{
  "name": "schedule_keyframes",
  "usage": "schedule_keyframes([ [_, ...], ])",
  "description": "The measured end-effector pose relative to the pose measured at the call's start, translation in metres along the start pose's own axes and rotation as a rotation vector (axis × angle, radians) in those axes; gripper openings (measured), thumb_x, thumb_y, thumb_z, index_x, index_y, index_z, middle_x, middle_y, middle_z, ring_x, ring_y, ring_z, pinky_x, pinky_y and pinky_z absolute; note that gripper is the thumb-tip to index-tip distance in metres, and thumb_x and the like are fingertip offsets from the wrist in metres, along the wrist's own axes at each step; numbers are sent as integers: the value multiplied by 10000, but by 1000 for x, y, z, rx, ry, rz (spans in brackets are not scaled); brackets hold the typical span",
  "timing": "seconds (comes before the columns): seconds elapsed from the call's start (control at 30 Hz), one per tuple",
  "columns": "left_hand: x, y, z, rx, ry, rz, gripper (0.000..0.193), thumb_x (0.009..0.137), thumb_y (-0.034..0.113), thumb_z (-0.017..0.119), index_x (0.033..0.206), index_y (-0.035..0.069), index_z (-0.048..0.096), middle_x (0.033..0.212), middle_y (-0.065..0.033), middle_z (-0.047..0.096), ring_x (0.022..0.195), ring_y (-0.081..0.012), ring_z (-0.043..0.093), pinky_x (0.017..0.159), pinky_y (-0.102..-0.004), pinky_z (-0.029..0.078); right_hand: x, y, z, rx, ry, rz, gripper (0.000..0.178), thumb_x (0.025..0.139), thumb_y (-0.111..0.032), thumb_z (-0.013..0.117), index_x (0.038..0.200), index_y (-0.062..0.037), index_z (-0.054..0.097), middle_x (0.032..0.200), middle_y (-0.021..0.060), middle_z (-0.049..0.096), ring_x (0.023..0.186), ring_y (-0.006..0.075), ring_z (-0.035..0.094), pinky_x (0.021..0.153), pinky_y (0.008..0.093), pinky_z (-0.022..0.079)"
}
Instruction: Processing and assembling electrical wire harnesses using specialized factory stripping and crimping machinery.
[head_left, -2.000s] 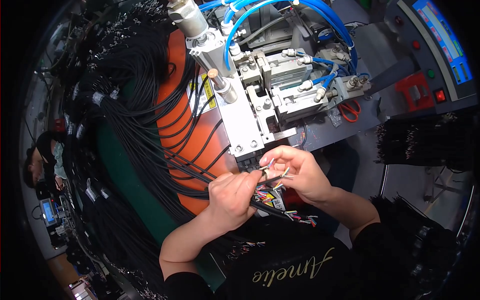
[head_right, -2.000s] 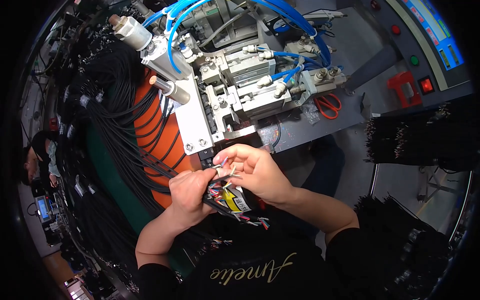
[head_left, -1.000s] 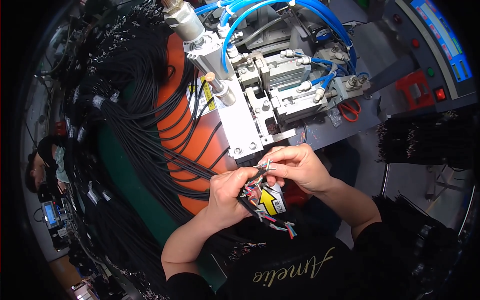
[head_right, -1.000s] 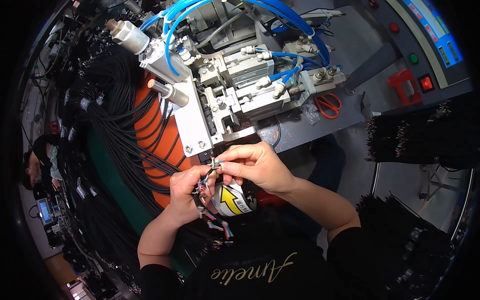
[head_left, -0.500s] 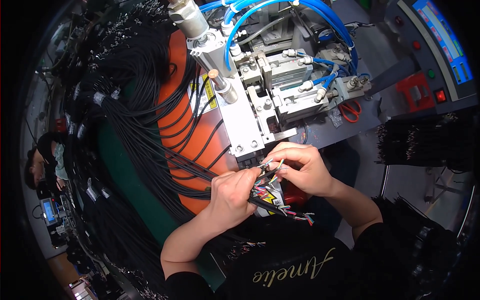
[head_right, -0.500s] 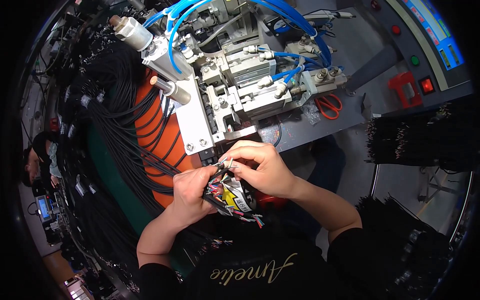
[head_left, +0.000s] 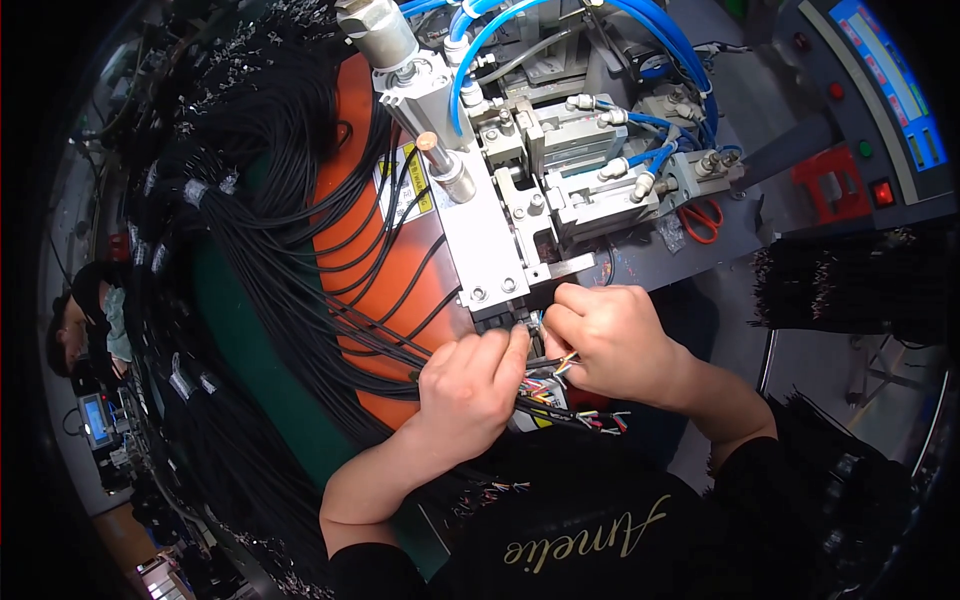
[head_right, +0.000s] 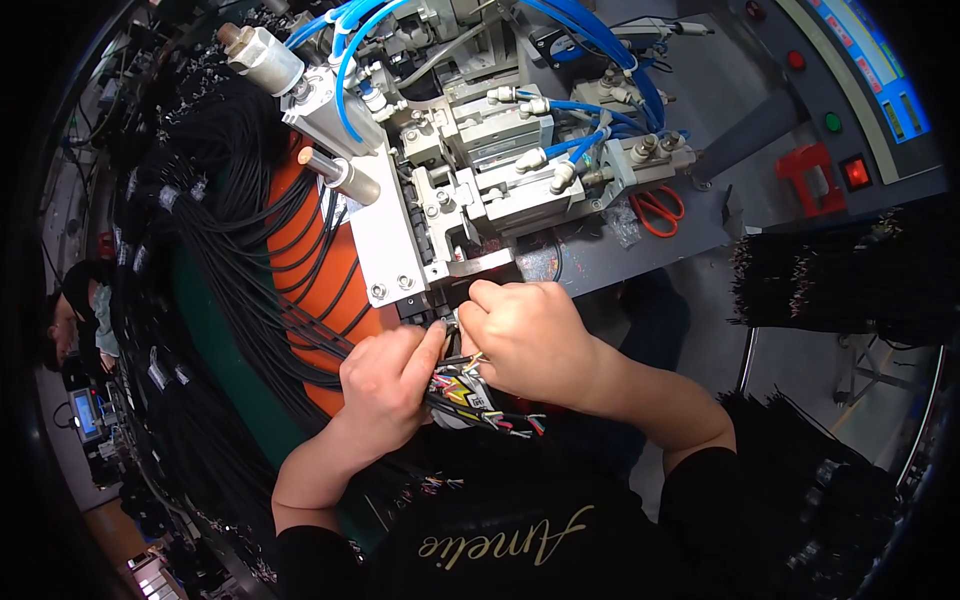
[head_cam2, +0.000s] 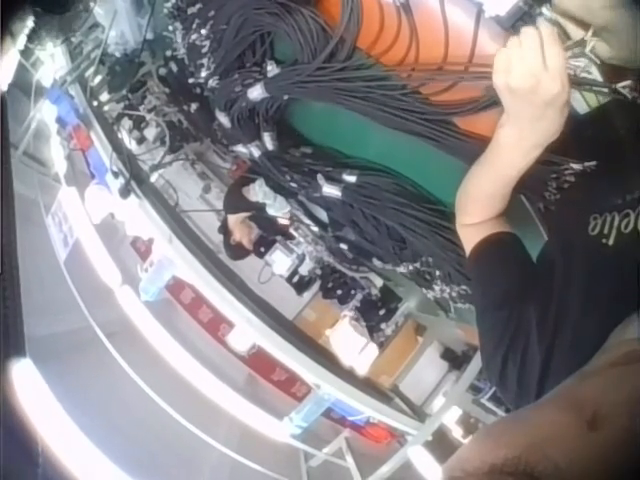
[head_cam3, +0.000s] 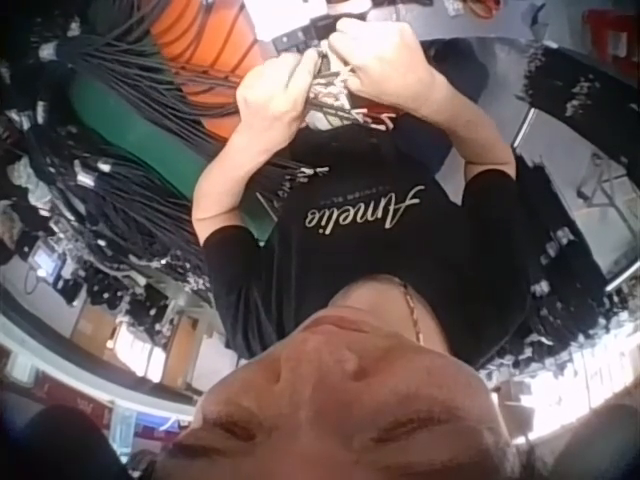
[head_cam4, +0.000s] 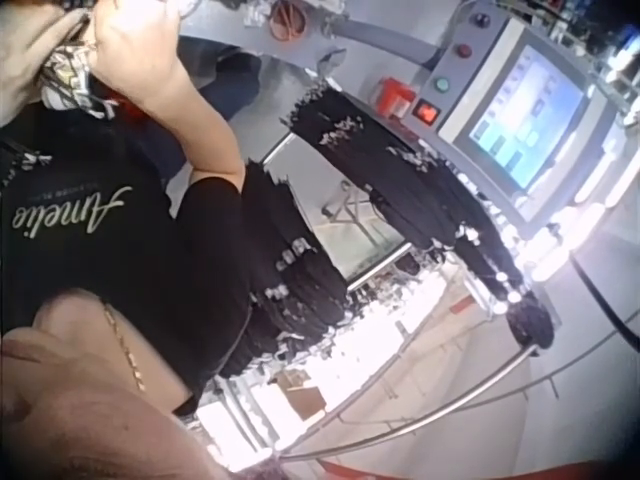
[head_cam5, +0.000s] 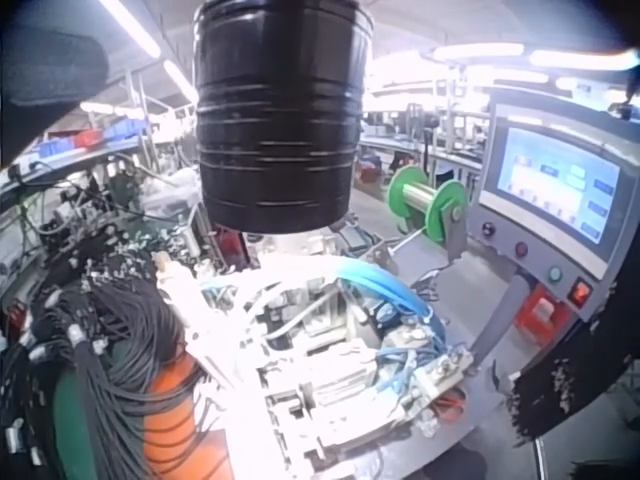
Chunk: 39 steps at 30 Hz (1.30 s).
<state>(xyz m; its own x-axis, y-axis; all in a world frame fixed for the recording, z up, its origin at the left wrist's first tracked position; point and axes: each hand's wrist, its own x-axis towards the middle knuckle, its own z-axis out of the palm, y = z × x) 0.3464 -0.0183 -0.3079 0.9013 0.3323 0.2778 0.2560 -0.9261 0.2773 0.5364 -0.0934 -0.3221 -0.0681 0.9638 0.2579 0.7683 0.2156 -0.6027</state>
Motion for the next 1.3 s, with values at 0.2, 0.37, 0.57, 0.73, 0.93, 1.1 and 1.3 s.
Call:
schedule_keyframes([
  [0.2, 2, -3, -2, -89, -30, -37, 473, 708, 46, 618, 1174, -34, 624, 903, -70, 557, 755, -212, 570, 637, -347, 470, -5, 6, 11, -35, 59, 9, 65, 752, -45, 667, 795, -27, 622, 730, 92, 556, 574, 280, 592, 502, 381, 470],
  [0.37, 4, -1, -5, -100, -76, -50, 463, 723, 48, 614, 1179, -30, 627, 874, -67, 529, 746, -213, 557, 643, -344, 474, -7, 5, 18, -17, 151, 25, 91, 734, -35, 669, 811, -32, 621, 728, 86, 547, 565, 277, 585, 504, 381, 471],
  [0.57, 8, 0, -9, -31, -126, 10, 441, 752, 57, 603, 1184, -29, 627, 847, -63, 499, 743, -210, 546, 645, -336, 475, -6, 2, 17, -98, 163, -18, 117, 700, -23, 666, 808, -41, 622, 735, 80, 549, 559, 276, 583, 489, 373, 460],
  [0.73, 15, 2, -10, 47, -159, 40, 393, 772, 70, 598, 1152, -27, 632, 862, -68, 508, 752, -206, 554, 642, -327, 469, -1, -1, 4, -118, -20, 36, 158, 673, -21, 670, 820, -51, 621, 740, 70, 549, 561, 276, 584, 483, 368, 456],
  [0.93, 18, 2, -9, 29, -182, 26, 348, 783, 77, 597, 1113, -27, 632, 870, -79, 517, 765, -217, 568, 647, -341, 470, -6, 5, 17, -42, 125, 41, 96, 725, -33, 681, 805, -46, 631, 760, 65, 594, 574, 281, 606, 480, 360, 467],
  [1.1, 18, 0, -13, 28, -223, 22, 379, 781, 75, 601, 1147, -17, 627, 881, -81, 523, 769, -225, 568, 663, -357, 474, -7, 9, 16, -32, 138, 24, 54, 795, -40, 681, 819, -17, 639, 768, 85, 621, 552, 249, 613, 470, 330, 462],
  [1.3, -8, -15, -9, -44, -53, -45, 406, 731, 47, 618, 1134, -2, 647, 958, -104, 569, 817, -249, 583, 679, -360, 466, -9, 22, 22, 383, 78, 249, 110, 824, -33, 688, 915, 3, 637, 771, 67, 621, 521, 135, 571, 469, 268, 432],
])
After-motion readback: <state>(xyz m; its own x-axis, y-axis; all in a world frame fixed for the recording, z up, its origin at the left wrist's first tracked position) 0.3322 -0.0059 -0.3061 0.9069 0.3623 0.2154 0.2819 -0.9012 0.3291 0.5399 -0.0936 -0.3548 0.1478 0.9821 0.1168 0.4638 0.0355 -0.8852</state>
